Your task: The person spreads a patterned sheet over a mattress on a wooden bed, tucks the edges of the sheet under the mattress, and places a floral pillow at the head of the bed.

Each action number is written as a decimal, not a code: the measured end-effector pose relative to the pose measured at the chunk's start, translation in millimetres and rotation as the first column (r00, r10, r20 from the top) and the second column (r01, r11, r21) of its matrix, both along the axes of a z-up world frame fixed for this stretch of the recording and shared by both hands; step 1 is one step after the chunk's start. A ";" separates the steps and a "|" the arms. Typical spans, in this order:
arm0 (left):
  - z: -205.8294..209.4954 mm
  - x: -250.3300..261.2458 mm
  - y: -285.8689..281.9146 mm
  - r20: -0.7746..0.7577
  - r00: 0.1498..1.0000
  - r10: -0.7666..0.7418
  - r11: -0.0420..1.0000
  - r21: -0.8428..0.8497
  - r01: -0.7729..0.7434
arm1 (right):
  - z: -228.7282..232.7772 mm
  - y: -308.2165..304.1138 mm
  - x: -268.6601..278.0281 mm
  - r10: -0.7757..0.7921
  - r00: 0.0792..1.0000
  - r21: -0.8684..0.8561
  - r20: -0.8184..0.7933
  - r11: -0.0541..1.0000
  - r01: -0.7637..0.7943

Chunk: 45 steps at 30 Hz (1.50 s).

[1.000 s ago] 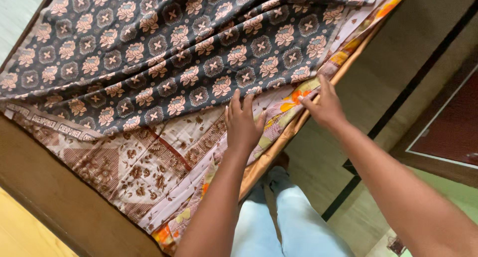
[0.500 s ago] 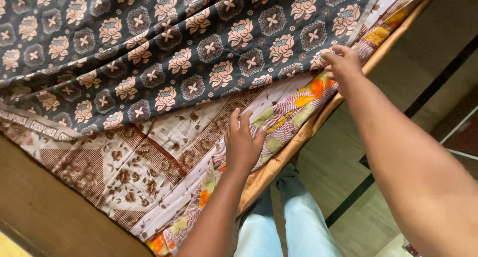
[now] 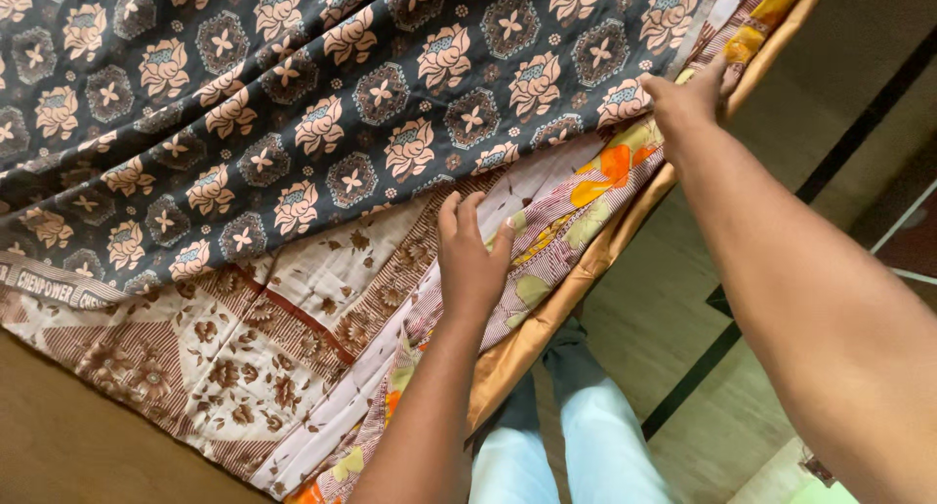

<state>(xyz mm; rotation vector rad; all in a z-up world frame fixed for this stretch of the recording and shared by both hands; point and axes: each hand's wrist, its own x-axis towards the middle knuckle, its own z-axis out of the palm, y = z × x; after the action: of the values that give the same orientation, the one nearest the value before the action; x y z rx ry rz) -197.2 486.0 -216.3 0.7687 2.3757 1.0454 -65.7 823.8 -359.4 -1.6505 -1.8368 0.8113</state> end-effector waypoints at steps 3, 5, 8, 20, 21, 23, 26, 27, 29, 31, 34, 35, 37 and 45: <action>-0.7 -2.6 -4.2 0.026 1.000 -0.010 1.000 -0.010 0.011 | 3.4 -0.3 2.1 -0.089 0.989 -0.325 -0.121 0.945 0.045; -0.1 -4.5 -7.5 0.016 1.000 -0.011 0.999 -0.042 0.011 | 16.5 -2.1 -0.3 -0.046 0.994 -0.425 -0.095 0.905 0.001; 1.0 -4.8 -10.5 0.050 0.999 -0.001 0.997 -0.073 0.005 | 32.1 -11.4 2.2 0.076 0.996 -0.401 0.044 0.915 -0.052; -10.8 -2.0 0.8 0.071 0.997 -0.025 0.999 -0.025 0.027 | 95.7 -49.5 -48.2 -0.043 0.815 -0.499 -0.578 0.809 -0.311; -12.3 -2.0 2.0 0.065 0.998 -0.021 1.000 -0.015 0.022 | 103.0 -55.3 -52.0 -0.056 0.842 -0.568 -0.537 0.761 -0.312; -15.2 -0.3 5.7 0.105 0.994 -0.033 0.999 -0.019 0.035 | 113.4 -71.3 -48.8 0.210 0.860 -0.496 -0.465 0.743 -0.449; -23.9 8.0 8.5 0.133 0.990 -0.041 0.999 0.024 0.038 | 113.2 -102.0 -37.2 0.350 0.801 -0.452 -0.486 0.684 -0.573; -28.7 9.6 10.8 0.132 0.991 -0.038 0.998 0.046 0.032 | 111.2 -113.0 -34.6 0.357 0.773 -0.441 -0.524 0.663 -0.605; -38.4 17.8 18.3 0.440 0.892 0.101 0.990 0.048 -0.135 | 113.3 -145.0 -20.4 0.248 0.776 -0.479 -0.580 0.667 -0.571; -45.0 27.1 22.3 0.660 0.728 0.184 0.959 0.041 -0.280 | 117.1 -180.3 -15.3 0.133 0.771 -0.478 -0.623 0.716 -0.510; -43.5 32.9 30.1 0.898 0.373 0.232 0.861 -0.012 -0.509 | 136.0 -225.0 5.5 0.159 0.784 -0.442 -0.601 0.750 -0.492; -38.6 34.8 31.0 0.957 0.165 0.239 0.809 -0.103 -0.579 | 141.4 -237.5 13.1 0.158 0.763 -0.410 -0.627 0.766 -0.496; -28.5 37.6 33.4 0.986 -0.134 0.096 0.742 -0.160 -0.651 | 147.5 -259.9 29.3 0.103 0.737 -0.417 -0.668 0.769 -0.485; -12.6 21.5 25.8 0.939 -0.314 0.142 0.575 -0.336 -0.746 | 174.3 -283.3 52.7 -0.343 0.506 -0.574 -0.791 0.702 -0.421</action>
<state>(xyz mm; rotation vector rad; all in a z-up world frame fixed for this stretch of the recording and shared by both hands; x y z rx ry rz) -175.8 511.8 -228.8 -1.0044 0.8389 1.6227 -13.1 540.5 -185.1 -1.0933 -0.7856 2.1372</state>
